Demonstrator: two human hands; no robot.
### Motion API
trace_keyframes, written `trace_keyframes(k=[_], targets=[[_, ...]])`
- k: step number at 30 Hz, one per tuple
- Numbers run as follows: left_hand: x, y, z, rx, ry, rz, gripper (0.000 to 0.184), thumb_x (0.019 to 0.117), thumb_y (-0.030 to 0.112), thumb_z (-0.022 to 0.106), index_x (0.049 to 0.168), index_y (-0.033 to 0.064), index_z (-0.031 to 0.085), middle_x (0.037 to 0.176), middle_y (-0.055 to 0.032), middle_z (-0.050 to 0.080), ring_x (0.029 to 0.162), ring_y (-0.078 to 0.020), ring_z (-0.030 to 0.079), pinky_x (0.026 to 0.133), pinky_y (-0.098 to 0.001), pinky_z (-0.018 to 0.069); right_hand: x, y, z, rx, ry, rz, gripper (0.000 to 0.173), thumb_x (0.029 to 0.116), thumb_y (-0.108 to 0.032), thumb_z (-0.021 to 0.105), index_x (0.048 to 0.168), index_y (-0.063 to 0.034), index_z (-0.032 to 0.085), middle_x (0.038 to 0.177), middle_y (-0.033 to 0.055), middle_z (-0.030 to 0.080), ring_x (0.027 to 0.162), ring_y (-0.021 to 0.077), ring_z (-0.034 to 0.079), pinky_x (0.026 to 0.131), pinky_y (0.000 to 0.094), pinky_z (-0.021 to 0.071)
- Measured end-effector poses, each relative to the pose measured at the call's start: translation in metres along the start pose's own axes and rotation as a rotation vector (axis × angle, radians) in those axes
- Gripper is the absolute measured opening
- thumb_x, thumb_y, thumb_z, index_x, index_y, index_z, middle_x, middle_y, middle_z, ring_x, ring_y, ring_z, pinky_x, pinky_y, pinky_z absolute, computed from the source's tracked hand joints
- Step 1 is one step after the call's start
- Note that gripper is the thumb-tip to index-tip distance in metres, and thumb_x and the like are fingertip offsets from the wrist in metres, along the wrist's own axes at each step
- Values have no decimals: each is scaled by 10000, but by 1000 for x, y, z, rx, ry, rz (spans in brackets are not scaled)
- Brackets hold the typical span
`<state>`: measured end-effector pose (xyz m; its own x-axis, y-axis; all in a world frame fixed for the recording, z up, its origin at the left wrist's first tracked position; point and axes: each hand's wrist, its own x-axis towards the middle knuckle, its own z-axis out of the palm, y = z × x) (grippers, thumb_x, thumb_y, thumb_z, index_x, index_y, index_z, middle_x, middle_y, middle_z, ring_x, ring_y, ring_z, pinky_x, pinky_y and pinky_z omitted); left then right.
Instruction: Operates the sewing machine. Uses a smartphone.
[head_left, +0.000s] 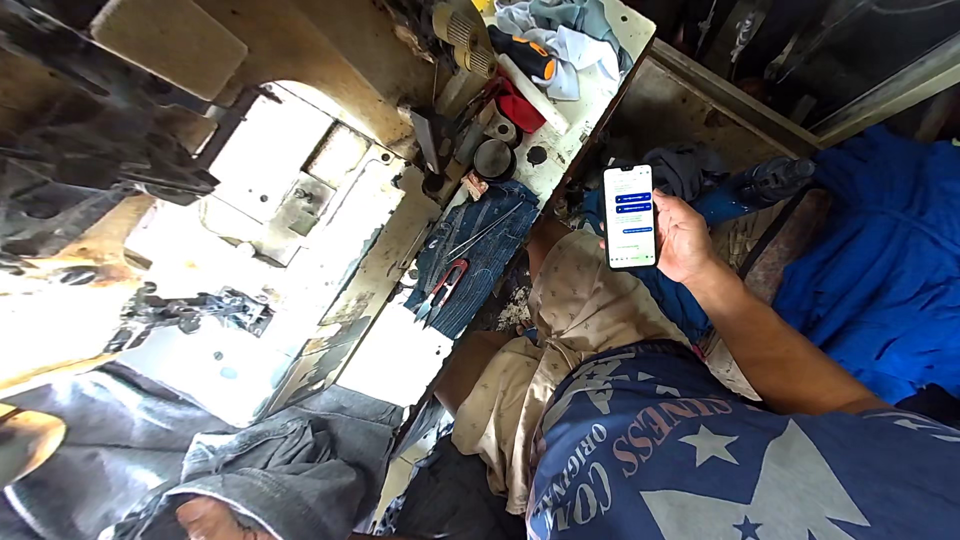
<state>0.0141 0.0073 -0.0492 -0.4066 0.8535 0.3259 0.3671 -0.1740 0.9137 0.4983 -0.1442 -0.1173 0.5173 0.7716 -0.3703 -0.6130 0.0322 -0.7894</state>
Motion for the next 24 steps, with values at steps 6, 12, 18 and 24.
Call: trace_keyframes(k=[6,12,18,24], targets=[[10,-29,-6,-176,10,53,354,1057,-20,459,1347,-211,393,1157,-204,662,1073,-172,691,943,-326,578,-2,-1,1,1,-1,2,551,1122,-423,212,1448,-74,488,1287,193,662,1155,347,675,967,572,566],[6,-29,-2,-235,31,57,345,1047,-22,497,1322,-209,407,1082,-190,680,998,-177,717,862,-338,613,-2,-1,0,10,5,13,552,1122,-430,221,1454,-78,487,1293,188,662,1166,342,671,979,570,560],[14,-34,-11,-150,-39,61,387,1078,23,423,1388,-203,375,1247,-209,630,1176,-151,640,1036,-310,524,-2,-1,-1,12,-6,9,559,1122,-427,208,1451,-71,485,1293,201,658,1167,351,669,973,577,561],[10,-24,-1,-135,75,60,317,1039,-49,468,1298,-226,418,1123,-208,667,1054,-156,690,919,-286,567,-1,-1,-1,17,-5,17,562,1121,-432,208,1459,-75,479,1297,205,656,1168,358,668,979,582,556]])
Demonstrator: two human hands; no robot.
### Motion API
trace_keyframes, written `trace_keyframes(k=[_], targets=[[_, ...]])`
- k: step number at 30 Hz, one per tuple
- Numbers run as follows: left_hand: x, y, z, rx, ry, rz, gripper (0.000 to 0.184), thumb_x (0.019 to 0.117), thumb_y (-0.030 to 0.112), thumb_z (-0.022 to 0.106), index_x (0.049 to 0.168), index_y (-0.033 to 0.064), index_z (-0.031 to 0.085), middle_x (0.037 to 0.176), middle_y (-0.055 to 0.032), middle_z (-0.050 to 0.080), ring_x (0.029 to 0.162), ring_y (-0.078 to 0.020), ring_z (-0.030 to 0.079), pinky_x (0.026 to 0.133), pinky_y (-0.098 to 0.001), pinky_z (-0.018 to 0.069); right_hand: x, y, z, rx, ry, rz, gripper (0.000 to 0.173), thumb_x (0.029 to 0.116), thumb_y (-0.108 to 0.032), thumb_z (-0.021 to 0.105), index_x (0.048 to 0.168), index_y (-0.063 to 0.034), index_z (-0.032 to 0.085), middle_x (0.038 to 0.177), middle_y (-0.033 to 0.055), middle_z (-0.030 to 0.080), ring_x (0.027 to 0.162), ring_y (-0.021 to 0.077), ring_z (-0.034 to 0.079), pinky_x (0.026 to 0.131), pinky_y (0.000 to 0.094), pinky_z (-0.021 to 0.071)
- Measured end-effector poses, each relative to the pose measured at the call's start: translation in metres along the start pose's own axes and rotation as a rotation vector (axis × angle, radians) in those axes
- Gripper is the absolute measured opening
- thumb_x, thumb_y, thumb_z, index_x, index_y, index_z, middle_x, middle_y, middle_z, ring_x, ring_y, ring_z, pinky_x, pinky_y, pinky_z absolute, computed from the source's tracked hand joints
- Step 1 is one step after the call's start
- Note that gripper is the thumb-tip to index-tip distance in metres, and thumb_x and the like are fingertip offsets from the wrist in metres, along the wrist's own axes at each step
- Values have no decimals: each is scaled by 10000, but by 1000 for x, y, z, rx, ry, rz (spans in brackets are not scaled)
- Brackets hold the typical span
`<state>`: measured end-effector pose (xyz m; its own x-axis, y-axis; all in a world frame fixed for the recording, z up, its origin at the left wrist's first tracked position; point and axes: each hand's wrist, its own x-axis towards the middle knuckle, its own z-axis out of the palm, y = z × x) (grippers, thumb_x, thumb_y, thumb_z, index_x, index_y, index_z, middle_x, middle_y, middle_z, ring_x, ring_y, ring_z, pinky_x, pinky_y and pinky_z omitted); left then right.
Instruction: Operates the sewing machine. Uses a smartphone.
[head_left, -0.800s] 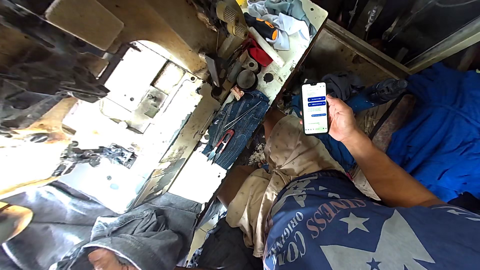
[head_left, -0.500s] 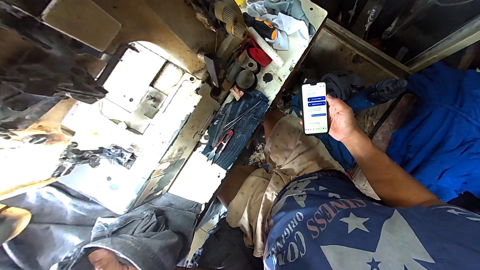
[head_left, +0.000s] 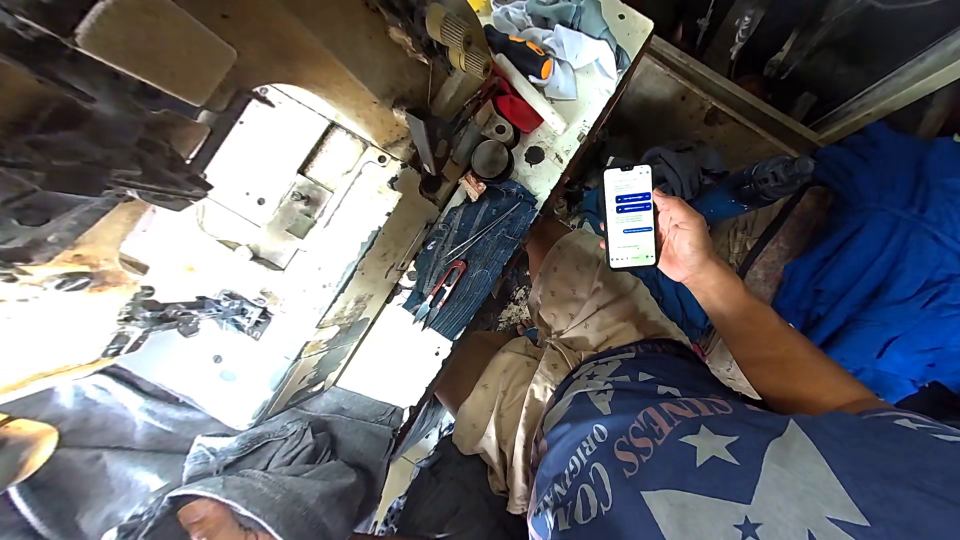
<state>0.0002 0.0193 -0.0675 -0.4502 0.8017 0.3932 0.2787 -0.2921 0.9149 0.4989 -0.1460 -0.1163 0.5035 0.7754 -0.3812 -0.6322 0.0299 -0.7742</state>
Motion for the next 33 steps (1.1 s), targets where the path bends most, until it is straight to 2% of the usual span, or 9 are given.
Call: trace_keyframes(k=[2,4,10,16,20,23,26,31,33], targets=[[-1,9,3,27,-5,-81,306,1054,-17,460,1313,-178,436,1115,-157,669,1048,-105,685,944,-266,566,0,0,0,5,2,4,561,1120,-432,209,1457,-74,480,1300,206,653,1173,358,665,982,584,554],[5,-4,-11,-14,-133,-46,384,1081,27,414,1386,-205,377,1241,-197,627,1168,-124,634,1047,-294,513,0,0,0,7,-3,2,560,1123,-429,203,1457,-73,479,1302,205,652,1174,359,665,981,582,556],[7,-10,-14,-39,-140,-26,391,1081,24,418,1388,-213,370,1252,-211,629,1186,-136,634,1060,-309,510,1,1,-1,3,-8,-2,560,1121,-429,212,1452,-70,484,1297,208,654,1173,364,665,978,587,556],[2,-7,-13,-25,-151,-53,398,1087,45,423,1411,-178,363,1238,-171,642,1159,-126,649,1025,-313,538,1,2,-2,-15,5,-8,558,1122,-424,211,1438,-67,501,1274,199,669,1146,341,680,966,560,569],[-11,12,7,-52,-28,-42,375,1050,-30,476,1357,-211,359,1067,-168,678,963,-145,721,841,-316,619,1,3,-3,-20,-16,-13,567,1122,-424,199,1448,-65,494,1296,206,655,1168,360,664,978,593,552],[-8,6,4,-63,-36,-34,347,1045,-30,489,1325,-216,402,1056,-179,683,981,-155,716,863,-320,609,2,2,-2,-19,-11,-14,559,1122,-420,210,1442,-62,496,1290,207,658,1162,364,669,968,594,557],[3,-5,-14,-21,-163,-60,387,1088,62,427,1395,-171,388,1234,-165,646,1170,-126,646,1041,-311,530,2,1,0,-20,-10,-7,555,1123,-420,214,1450,-68,493,1289,196,661,1156,349,674,967,579,564],[-9,15,8,-2,-14,-45,361,1041,-38,487,1340,-219,396,1079,-182,679,999,-134,708,881,-278,592,2,1,1,-33,8,-6,515,1123,-389,266,1416,-53,522,1257,198,678,1131,340,689,955,559,577],[-5,12,1,31,-68,-45,391,1058,-9,456,1379,-216,371,1169,-184,659,1089,-117,676,959,-259,553,3,1,3,-39,32,-12,468,1119,-362,307,1362,-43,549,1222,193,694,1100,328,704,933,544,591]])
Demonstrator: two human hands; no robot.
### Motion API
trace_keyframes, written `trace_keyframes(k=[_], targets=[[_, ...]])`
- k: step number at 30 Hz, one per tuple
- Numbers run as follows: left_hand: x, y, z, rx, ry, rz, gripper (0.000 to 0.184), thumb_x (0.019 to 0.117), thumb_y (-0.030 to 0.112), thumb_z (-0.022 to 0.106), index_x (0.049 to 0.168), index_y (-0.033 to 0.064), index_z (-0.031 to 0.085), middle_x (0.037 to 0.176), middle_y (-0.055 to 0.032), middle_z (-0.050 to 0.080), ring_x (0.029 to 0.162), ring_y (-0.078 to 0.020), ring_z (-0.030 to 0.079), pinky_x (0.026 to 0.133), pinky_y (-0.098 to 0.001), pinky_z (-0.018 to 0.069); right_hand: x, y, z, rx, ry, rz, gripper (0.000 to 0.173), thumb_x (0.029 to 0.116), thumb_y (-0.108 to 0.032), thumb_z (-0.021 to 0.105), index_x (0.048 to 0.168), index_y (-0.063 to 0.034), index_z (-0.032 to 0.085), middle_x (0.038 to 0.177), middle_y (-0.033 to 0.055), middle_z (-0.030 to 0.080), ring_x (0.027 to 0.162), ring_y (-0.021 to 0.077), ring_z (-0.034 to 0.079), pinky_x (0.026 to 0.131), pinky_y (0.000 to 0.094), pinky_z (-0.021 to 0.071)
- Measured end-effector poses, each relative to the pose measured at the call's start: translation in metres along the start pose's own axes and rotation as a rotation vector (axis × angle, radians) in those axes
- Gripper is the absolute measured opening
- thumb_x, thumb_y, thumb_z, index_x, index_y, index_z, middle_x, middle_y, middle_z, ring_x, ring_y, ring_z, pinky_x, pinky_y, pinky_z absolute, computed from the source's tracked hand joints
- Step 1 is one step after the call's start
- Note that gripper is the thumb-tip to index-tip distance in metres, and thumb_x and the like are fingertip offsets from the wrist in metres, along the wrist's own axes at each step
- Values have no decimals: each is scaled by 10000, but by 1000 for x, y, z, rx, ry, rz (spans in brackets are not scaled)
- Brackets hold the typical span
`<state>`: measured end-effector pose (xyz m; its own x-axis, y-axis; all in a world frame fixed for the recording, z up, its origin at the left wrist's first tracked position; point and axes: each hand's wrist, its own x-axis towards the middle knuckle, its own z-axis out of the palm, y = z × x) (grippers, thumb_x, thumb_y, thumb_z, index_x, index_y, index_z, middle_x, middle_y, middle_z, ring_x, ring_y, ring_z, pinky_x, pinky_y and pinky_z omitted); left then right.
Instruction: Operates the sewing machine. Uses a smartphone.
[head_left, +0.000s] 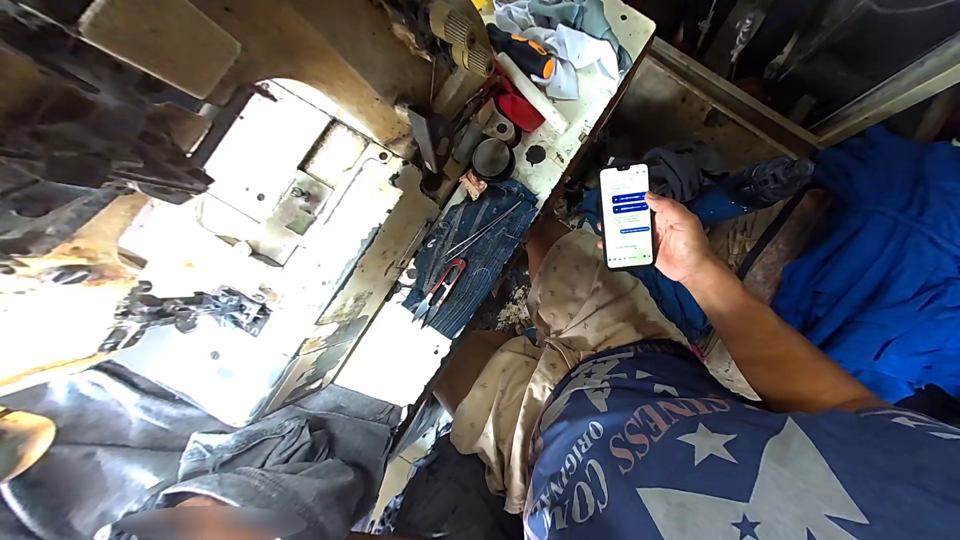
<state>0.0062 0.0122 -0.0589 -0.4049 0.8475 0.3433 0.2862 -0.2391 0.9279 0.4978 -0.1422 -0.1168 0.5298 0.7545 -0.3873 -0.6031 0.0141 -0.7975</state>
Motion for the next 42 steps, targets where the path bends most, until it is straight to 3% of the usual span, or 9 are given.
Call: trace_keyframes(k=[2,6,10,13,17,27,33,37,42], targets=[[3,1,-5,35,-52,-21,396,1076,18,422,1396,-206,359,1212,-174,640,1131,-91,648,1011,-248,524,0,-1,1,3,6,9,444,1116,-340,324,1353,-36,544,1223,204,688,1104,341,700,932,555,588],[-5,14,9,25,33,-20,318,1052,-35,455,1328,-184,405,1005,-90,685,917,-47,700,828,-207,580,0,-1,1,-7,5,9,433,1112,-318,331,1368,-36,536,1222,206,688,1099,344,700,932,556,587],[-1,-3,5,41,77,40,400,1051,-15,471,1369,-241,381,1182,-236,664,1092,-171,684,957,-293,549,1,-1,0,-14,-6,-8,422,1109,-312,335,1354,-34,537,1206,206,692,1089,344,703,927,560,589],[4,-9,-5,-6,-17,30,401,1074,-1,408,1393,-235,343,1264,-237,622,1185,-157,639,1044,-300,516,1,-1,0,-6,-7,-6,429,1112,-308,325,1364,-31,534,1216,213,687,1100,350,699,940,569,582],[-4,9,3,37,25,-22,343,1064,-4,461,1347,-191,410,1095,-140,680,1008,-64,687,908,-223,564,0,0,-1,-4,1,-4,432,1116,-316,318,1365,-34,530,1213,202,690,1100,334,701,939,549,587],[-7,15,8,42,24,-29,325,1055,-14,482,1333,-170,417,1020,-109,688,936,-63,702,849,-225,582,0,1,-3,0,-7,-4,449,1115,-328,315,1377,-31,527,1231,213,682,1116,351,693,945,568,579],[-1,-2,5,81,81,51,375,1045,-29,484,1340,-244,394,1151,-224,672,1055,-156,694,926,-279,561,0,1,-3,1,1,-4,451,1117,-338,310,1357,-33,538,1219,215,687,1103,351,699,935,563,585],[-3,5,5,71,44,-9,351,1058,-12,468,1351,-190,395,1110,-149,674,1013,-89,693,895,-232,569,-1,1,-2,10,7,-1,453,1119,-335,308,1374,-35,530,1227,212,685,1109,347,697,939,557,584],[10,-18,-14,-63,-85,14,407,1078,14,409,1401,-222,338,1267,-226,611,1192,-140,627,1061,-309,508,-1,0,-3,5,-1,3,443,1117,-336,318,1355,-33,536,1224,207,688,1101,343,702,935,553,589]])
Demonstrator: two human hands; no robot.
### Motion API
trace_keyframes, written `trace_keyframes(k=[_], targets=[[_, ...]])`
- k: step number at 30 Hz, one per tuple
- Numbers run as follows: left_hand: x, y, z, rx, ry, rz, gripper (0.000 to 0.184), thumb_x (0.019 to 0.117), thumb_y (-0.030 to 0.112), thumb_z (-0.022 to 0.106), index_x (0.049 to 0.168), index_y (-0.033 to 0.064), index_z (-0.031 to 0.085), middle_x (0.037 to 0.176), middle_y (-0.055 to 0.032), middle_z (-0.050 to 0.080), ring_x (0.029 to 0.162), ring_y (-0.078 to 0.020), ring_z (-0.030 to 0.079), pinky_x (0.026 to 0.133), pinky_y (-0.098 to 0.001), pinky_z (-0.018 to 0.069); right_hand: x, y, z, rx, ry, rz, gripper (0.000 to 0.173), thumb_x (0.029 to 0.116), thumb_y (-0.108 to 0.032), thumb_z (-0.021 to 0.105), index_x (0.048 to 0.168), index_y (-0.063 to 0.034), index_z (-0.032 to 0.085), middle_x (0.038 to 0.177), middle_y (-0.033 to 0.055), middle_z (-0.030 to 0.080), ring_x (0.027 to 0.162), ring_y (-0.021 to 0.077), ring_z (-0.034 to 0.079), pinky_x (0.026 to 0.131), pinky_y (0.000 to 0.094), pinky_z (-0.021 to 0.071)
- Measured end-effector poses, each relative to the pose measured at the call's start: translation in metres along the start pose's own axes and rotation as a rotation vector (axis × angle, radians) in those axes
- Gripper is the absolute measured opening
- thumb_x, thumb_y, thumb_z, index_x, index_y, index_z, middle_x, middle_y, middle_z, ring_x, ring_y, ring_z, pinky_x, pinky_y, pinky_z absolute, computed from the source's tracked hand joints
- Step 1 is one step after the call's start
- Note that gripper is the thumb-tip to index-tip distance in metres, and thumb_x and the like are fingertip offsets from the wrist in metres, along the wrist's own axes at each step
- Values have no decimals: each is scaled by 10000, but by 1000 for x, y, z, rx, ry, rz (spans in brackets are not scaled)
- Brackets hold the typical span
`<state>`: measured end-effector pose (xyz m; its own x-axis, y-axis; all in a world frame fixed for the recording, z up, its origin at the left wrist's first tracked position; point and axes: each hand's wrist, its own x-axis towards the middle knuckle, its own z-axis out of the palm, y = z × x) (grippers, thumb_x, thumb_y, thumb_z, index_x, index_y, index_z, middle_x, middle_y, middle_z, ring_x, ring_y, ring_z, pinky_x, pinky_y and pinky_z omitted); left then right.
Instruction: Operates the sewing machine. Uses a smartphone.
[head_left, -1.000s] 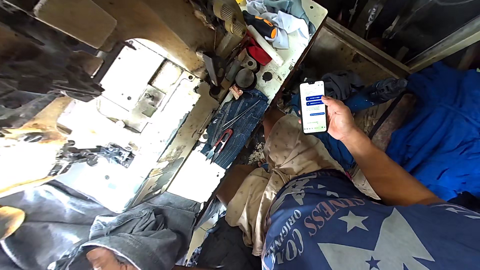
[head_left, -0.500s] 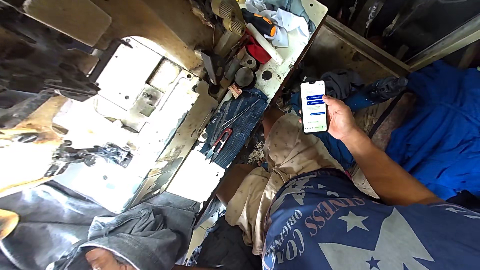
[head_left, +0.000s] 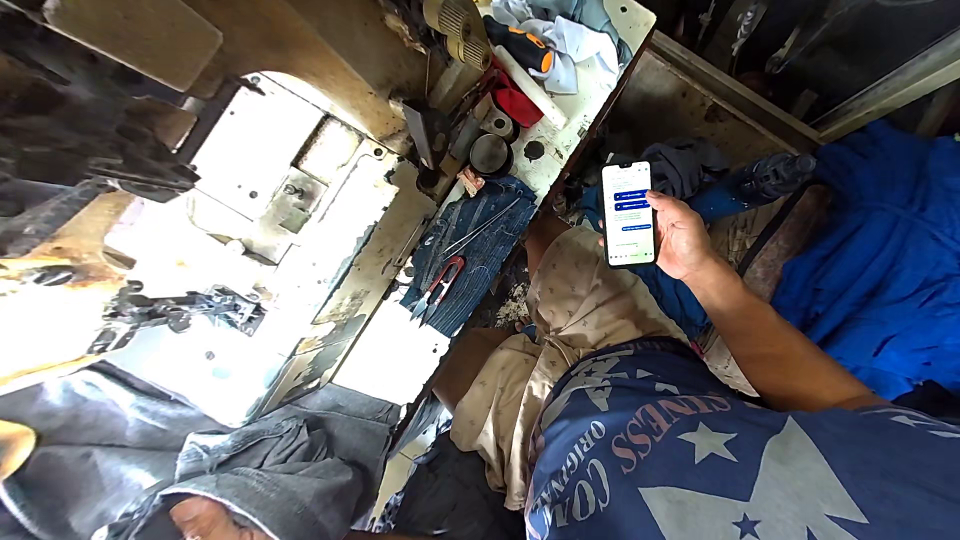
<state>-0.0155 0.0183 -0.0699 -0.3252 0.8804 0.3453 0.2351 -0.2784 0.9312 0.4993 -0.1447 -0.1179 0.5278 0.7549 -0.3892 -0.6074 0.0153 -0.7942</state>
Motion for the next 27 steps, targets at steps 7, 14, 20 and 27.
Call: trace_keyframes(k=[7,14,20,27], targets=[[2,-6,-3,-3,-3,18,415,1087,37,407,1408,-218,339,1291,-239,606,1225,-168,620,1078,-329,502,0,0,0,12,-5,3,449,1116,-343,314,1351,-32,536,1227,212,685,1104,355,698,934,565,585],[4,-10,-5,-16,7,12,401,1083,20,407,1399,-220,350,1270,-234,619,1201,-165,634,1064,-335,514,1,1,-2,2,13,10,452,1114,-349,323,1351,-31,540,1235,211,682,1115,350,694,944,571,578],[5,-12,-11,12,-34,-12,405,1087,65,435,1404,-177,367,1236,-172,647,1164,-130,656,1041,-313,533,1,1,-2,12,-6,0,452,1118,-343,309,1343,-26,539,1229,218,681,1114,360,693,938,575,581],[-1,1,2,15,14,10,393,1085,14,396,1394,-225,356,1277,-236,615,1203,-158,629,1070,-325,506,1,2,-1,8,-12,-1,455,1113,-344,317,1359,-30,538,1232,218,681,1108,358,695,939,571,580]])
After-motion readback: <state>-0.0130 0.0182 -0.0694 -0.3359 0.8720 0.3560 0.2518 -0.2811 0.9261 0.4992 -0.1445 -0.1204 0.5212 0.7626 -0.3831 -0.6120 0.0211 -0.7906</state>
